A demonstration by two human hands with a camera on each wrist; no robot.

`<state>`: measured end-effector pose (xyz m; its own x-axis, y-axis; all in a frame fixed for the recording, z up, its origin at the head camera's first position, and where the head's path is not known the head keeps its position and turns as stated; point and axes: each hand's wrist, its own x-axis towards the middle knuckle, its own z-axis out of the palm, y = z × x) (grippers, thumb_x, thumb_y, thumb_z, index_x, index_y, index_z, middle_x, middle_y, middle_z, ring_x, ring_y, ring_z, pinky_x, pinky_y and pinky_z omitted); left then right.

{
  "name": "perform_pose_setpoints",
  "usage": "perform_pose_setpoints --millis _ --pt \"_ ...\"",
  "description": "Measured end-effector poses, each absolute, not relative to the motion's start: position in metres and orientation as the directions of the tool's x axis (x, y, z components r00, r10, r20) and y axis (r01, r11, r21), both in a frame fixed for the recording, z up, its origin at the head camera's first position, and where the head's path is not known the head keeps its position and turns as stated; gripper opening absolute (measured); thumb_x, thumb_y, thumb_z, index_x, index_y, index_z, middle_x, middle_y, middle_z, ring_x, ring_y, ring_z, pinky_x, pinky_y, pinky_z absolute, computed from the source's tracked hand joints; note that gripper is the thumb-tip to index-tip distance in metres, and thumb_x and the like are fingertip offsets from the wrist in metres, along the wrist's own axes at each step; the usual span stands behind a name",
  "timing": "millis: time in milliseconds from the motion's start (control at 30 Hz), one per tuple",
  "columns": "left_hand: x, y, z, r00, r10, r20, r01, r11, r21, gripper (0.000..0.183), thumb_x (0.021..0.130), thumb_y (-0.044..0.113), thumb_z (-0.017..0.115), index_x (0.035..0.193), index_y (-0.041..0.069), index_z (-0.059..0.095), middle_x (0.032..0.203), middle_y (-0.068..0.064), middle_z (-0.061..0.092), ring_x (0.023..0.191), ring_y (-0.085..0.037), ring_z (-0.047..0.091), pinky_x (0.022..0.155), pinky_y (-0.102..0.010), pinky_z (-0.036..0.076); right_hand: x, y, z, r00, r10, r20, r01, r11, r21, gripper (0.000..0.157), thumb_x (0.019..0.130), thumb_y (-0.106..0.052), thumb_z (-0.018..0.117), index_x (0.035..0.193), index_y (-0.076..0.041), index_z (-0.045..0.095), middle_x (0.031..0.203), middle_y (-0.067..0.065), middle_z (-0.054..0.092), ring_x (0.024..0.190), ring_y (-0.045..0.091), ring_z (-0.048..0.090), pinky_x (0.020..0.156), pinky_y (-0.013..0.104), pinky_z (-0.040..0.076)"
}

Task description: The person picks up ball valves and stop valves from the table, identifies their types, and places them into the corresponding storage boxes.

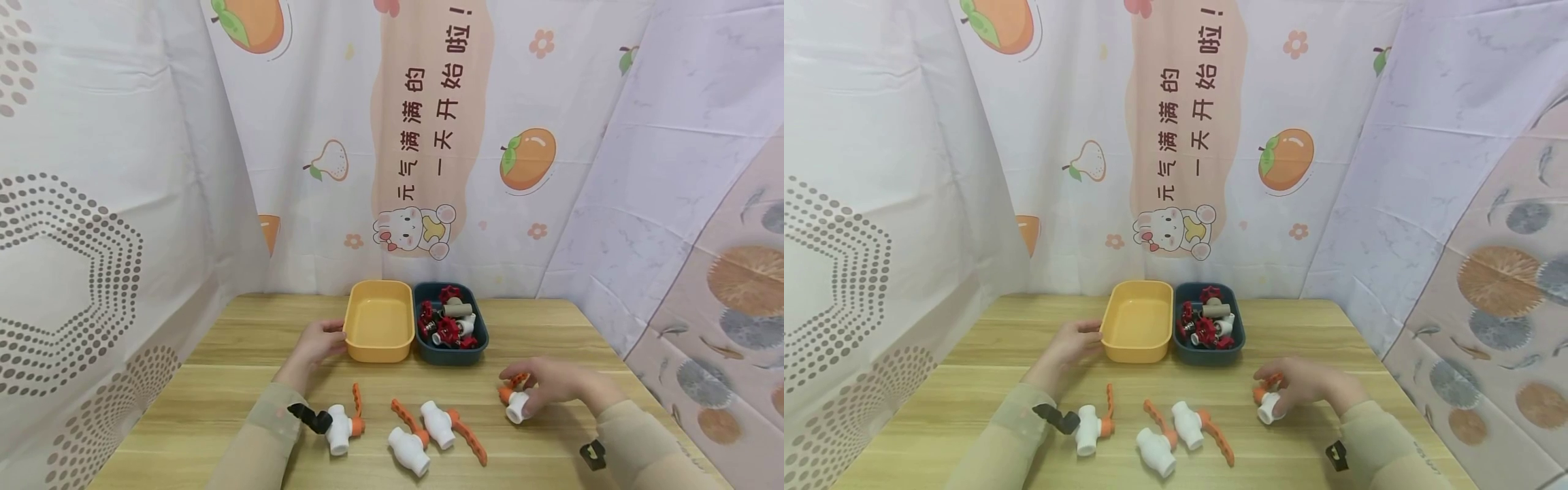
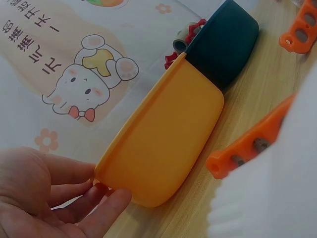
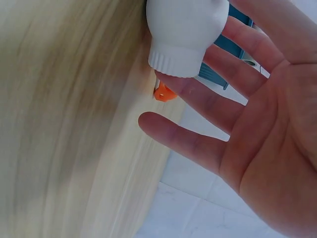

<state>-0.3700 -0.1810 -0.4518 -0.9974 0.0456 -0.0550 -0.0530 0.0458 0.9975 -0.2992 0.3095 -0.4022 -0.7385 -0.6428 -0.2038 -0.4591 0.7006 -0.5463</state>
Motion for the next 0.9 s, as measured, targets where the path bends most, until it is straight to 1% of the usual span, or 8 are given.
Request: perform_pose_setpoints --millis 267,467,533,733,900 --pt "-0.37 -0.181 -0.451 -0.997 0.061 -0.056 -0.053 0.044 0.998 0.046 0.099 -0.007 0.055 0.143 -0.015 0.046 0.138 -0.036 0.051 0.121 -0.049 0.058 0.093 -0.046 0.058 -0.302 0.304 -0.41 -0.74 -0.64 -0.205 -0.493 0.724 -0.482 0.068 0.072 -0.023 0.09 0.133 -0.01 0.066 0.129 0.005 0.066 0.11 0.033 0.063 0.093 0.047 0.053" --pt "-0.369 -0.181 -0.45 -0.996 0.061 -0.06 -0.057 0.04 0.998 0.046 0.098 -0.008 0.056 0.143 -0.015 0.047 0.138 -0.036 0.051 0.121 -0.049 0.058 0.094 -0.047 0.057 -0.301 0.296 -0.413 -0.734 -0.648 -0.202 -0.521 0.729 -0.444 0.065 0.073 -0.022 0.09 0.132 -0.012 0.067 0.131 0.003 0.066 0.112 0.032 0.063 0.096 0.051 0.053" --pt "-0.369 -0.181 -0.45 -0.997 0.063 -0.055 -0.053 0.041 0.998 0.045 0.098 -0.008 0.056 0.142 -0.016 0.047 0.137 -0.036 0.051 0.12 -0.05 0.058 0.094 -0.047 0.058 -0.3 0.294 -0.413 -0.737 -0.645 -0.201 -0.52 0.732 -0.441 0.065 0.071 -0.02 0.091 0.132 -0.012 0.068 0.13 0.003 0.066 0.111 0.032 0.063 0.095 0.051 0.053" --pt "-0.369 -0.18 -0.451 -0.996 0.06 -0.061 -0.059 0.037 0.998 0.045 0.098 -0.008 0.056 0.141 -0.016 0.047 0.137 -0.036 0.051 0.121 -0.05 0.057 0.094 -0.046 0.058 -0.299 0.295 -0.415 -0.743 -0.638 -0.201 -0.514 0.737 -0.438 0.067 0.069 -0.019 0.091 0.132 -0.011 0.067 0.126 0.001 0.066 0.104 0.021 0.059 0.092 0.042 0.052" --pt "-0.368 -0.181 -0.451 -0.996 0.059 -0.059 -0.057 0.039 0.998 0.045 0.098 -0.008 0.056 0.141 -0.016 0.047 0.138 -0.036 0.051 0.121 -0.049 0.057 0.097 -0.049 0.056 -0.298 0.296 -0.415 -0.741 -0.644 -0.189 -0.523 0.73 -0.44 0.068 0.068 -0.018 0.09 0.131 -0.009 0.067 0.121 0.0 0.066 0.099 0.015 0.056 0.088 0.036 0.051"
